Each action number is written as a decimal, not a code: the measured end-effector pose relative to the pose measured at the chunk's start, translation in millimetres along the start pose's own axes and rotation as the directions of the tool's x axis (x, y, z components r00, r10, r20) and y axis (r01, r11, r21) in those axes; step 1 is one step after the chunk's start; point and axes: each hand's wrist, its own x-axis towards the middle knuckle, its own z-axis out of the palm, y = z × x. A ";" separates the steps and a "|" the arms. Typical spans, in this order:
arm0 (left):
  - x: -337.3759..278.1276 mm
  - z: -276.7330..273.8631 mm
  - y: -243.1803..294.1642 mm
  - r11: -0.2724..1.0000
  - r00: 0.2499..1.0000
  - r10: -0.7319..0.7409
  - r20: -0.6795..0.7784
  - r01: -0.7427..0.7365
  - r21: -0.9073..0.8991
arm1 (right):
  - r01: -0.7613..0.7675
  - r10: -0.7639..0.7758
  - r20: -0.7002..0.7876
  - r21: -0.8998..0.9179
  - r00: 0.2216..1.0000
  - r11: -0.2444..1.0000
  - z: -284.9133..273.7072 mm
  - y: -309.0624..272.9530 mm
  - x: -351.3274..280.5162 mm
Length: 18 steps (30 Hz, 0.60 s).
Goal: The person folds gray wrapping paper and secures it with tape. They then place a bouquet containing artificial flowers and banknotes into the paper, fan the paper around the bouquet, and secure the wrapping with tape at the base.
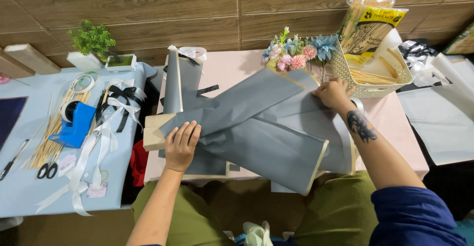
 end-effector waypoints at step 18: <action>58.2 -46.7 65.7 0.002 0.348 -0.461 0.816 0.920 -0.392 | -0.230 -0.257 0.215 0.973 0.942 -0.029 51.2 23.8 -58.9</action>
